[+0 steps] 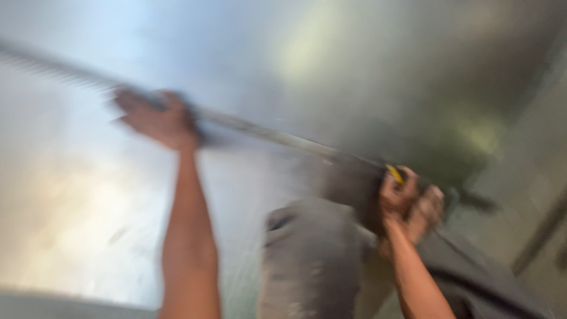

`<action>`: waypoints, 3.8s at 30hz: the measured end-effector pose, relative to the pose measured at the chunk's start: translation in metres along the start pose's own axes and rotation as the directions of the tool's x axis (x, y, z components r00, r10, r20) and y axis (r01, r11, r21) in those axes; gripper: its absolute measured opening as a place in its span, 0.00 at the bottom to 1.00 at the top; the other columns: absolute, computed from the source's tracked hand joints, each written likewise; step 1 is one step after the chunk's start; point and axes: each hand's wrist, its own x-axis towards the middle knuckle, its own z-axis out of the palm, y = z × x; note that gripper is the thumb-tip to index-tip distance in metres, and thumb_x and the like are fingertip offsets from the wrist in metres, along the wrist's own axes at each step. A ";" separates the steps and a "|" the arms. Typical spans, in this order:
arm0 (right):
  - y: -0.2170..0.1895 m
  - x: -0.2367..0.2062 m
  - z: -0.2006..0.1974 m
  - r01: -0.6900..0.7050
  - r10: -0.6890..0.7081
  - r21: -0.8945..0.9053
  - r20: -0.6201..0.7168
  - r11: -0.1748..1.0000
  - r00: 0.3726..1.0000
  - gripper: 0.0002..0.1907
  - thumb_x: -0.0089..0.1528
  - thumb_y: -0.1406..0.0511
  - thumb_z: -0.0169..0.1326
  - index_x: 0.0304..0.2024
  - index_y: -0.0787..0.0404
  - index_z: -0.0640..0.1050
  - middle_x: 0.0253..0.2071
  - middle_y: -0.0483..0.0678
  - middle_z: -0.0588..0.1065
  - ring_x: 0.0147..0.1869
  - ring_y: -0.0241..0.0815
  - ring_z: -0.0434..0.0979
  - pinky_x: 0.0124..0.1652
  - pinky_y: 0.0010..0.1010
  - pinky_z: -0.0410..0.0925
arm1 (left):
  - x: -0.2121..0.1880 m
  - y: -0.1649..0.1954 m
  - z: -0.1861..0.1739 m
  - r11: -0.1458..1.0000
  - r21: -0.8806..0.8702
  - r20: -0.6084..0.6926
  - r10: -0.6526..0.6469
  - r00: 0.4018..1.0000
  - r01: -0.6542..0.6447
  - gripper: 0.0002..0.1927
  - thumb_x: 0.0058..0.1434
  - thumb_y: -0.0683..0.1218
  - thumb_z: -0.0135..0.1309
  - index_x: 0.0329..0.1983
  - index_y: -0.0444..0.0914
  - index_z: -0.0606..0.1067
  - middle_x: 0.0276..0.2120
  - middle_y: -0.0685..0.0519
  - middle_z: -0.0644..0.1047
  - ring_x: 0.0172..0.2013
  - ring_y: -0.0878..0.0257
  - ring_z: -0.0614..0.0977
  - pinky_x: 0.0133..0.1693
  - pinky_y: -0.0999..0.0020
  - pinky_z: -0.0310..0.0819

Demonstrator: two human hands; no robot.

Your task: The person uses a long saw blade as a straightedge and a pencil to draw straight lines on a large metal sheet. They repeatedly reposition the saw blade and draw lines across the surface of the sheet.

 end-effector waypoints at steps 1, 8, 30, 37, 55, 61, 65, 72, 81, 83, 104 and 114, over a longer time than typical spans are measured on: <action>-0.017 0.019 -0.002 -0.049 0.025 0.254 0.100 0.966 0.995 0.12 0.72 0.59 0.51 0.52 0.58 0.76 0.45 0.55 0.78 0.49 0.48 0.77 0.51 0.36 0.70 | 0.003 0.002 -0.002 0.997 -0.038 0.022 -0.069 0.997 0.070 0.41 0.62 0.56 0.53 0.73 0.28 0.61 0.74 0.38 0.60 0.75 0.46 0.53 0.75 0.48 0.35; -0.225 0.128 0.019 -0.347 -0.422 0.689 0.688 0.636 0.591 0.12 0.70 0.65 0.49 0.53 0.64 0.77 0.40 0.43 0.80 0.36 0.31 0.73 0.37 0.26 0.67 | 0.018 0.011 -0.017 0.994 -0.001 0.066 -0.106 0.992 0.106 0.43 0.64 0.57 0.49 0.75 0.29 0.56 0.75 0.37 0.55 0.76 0.46 0.50 0.73 0.44 0.32; -0.762 0.173 0.114 0.857 -0.911 0.494 0.405 0.145 -0.079 0.34 0.60 0.69 0.50 0.69 0.48 0.62 0.26 0.54 0.78 0.32 0.59 0.80 0.32 0.51 0.71 | 0.025 0.007 -0.018 0.976 -0.050 0.125 -0.202 0.971 0.210 0.36 0.63 0.54 0.49 0.74 0.38 0.62 0.74 0.44 0.61 0.75 0.49 0.57 0.74 0.41 0.41; -0.786 0.157 0.125 0.804 -0.952 0.579 0.300 0.131 -0.061 0.36 0.60 0.67 0.55 0.71 0.48 0.64 0.23 0.54 0.77 0.29 0.57 0.79 0.30 0.49 0.70 | 0.022 0.004 -0.014 0.972 -0.053 0.131 -0.219 0.967 0.227 0.35 0.63 0.53 0.47 0.74 0.41 0.64 0.75 0.46 0.61 0.76 0.51 0.57 0.74 0.42 0.42; -0.126 0.166 0.044 0.861 -0.873 0.483 0.476 0.158 -0.107 0.37 0.64 0.63 0.53 0.75 0.43 0.58 0.29 0.50 0.76 0.30 0.50 0.75 0.30 0.45 0.67 | 0.025 0.001 -0.017 0.988 -0.019 0.122 -0.151 0.981 0.155 0.37 0.66 0.51 0.46 0.77 0.35 0.58 0.77 0.42 0.53 0.77 0.48 0.49 0.75 0.42 0.33; -0.344 0.143 0.067 0.812 -0.904 0.511 0.424 0.282 0.047 0.33 0.61 0.70 0.47 0.71 0.48 0.68 0.17 0.49 0.71 0.17 0.50 0.67 0.20 0.44 0.63 | 0.022 0.004 -0.020 0.991 0.007 0.109 -0.130 0.985 0.130 0.35 0.70 0.52 0.44 0.78 0.35 0.56 0.78 0.43 0.51 0.77 0.50 0.45 0.76 0.44 0.29; -0.352 0.140 0.056 0.789 -0.917 0.539 0.393 0.294 0.074 0.34 0.60 0.71 0.46 0.70 0.50 0.69 0.20 0.51 0.74 0.21 0.52 0.71 0.24 0.45 0.65 | 0.020 0.004 -0.019 0.992 0.047 0.207 -0.125 0.970 0.118 0.35 0.72 0.52 0.42 0.79 0.33 0.54 0.77 0.40 0.49 0.77 0.48 0.44 0.74 0.44 0.28; 0.039 0.132 0.005 0.883 -0.635 0.278 0.772 0.377 0.028 0.41 0.66 0.70 0.46 0.78 0.36 0.50 0.25 0.45 0.71 0.26 0.42 0.66 0.29 0.34 0.64 | 0.011 -0.025 0.026 0.991 0.116 0.134 -0.085 0.987 0.069 0.31 0.76 0.53 0.40 0.75 0.30 0.58 0.75 0.36 0.53 0.76 0.47 0.49 0.75 0.46 0.32; 0.301 0.122 -0.098 0.597 -0.122 -0.191 0.888 0.779 0.443 0.17 0.65 0.64 0.49 0.57 0.55 0.68 0.39 0.59 0.78 0.40 0.59 0.77 0.39 0.48 0.70 | 0.012 -0.053 0.059 0.984 0.019 0.165 -0.178 0.970 0.177 0.32 0.77 0.63 0.41 0.34 0.31 0.78 0.29 0.41 0.79 0.31 0.45 0.78 0.39 0.51 0.70; 0.251 0.108 -0.068 0.295 -0.143 -0.031 0.823 0.955 0.550 0.12 0.66 0.63 0.49 0.51 0.61 0.74 0.42 0.61 0.79 0.42 0.62 0.78 0.39 0.50 0.70 | 0.010 -0.051 0.053 0.969 -0.016 0.188 -0.237 0.953 0.245 0.33 0.76 0.66 0.45 0.36 0.31 0.77 0.32 0.42 0.79 0.34 0.47 0.78 0.42 0.51 0.70; 0.031 -0.030 0.016 -0.127 0.097 0.325 0.106 0.937 0.990 0.27 0.62 0.62 0.62 0.64 0.61 0.73 0.49 0.58 0.78 0.50 0.58 0.78 0.50 0.43 0.71 | 0.018 -0.033 0.030 0.986 0.167 0.061 0.012 0.998 -0.022 0.43 0.75 0.68 0.45 0.81 0.37 0.53 0.79 0.42 0.53 0.79 0.50 0.53 0.78 0.49 0.38; 0.055 -0.048 0.034 -0.041 0.022 0.183 0.103 0.982 0.994 0.26 0.64 0.59 0.60 0.63 0.60 0.76 0.55 0.57 0.79 0.55 0.58 0.77 0.56 0.46 0.69 | 0.013 -0.026 0.027 0.998 -0.056 0.024 0.027 0.999 -0.026 0.40 0.71 0.54 0.54 0.79 0.29 0.55 0.79 0.40 0.55 0.80 0.49 0.52 0.79 0.48 0.31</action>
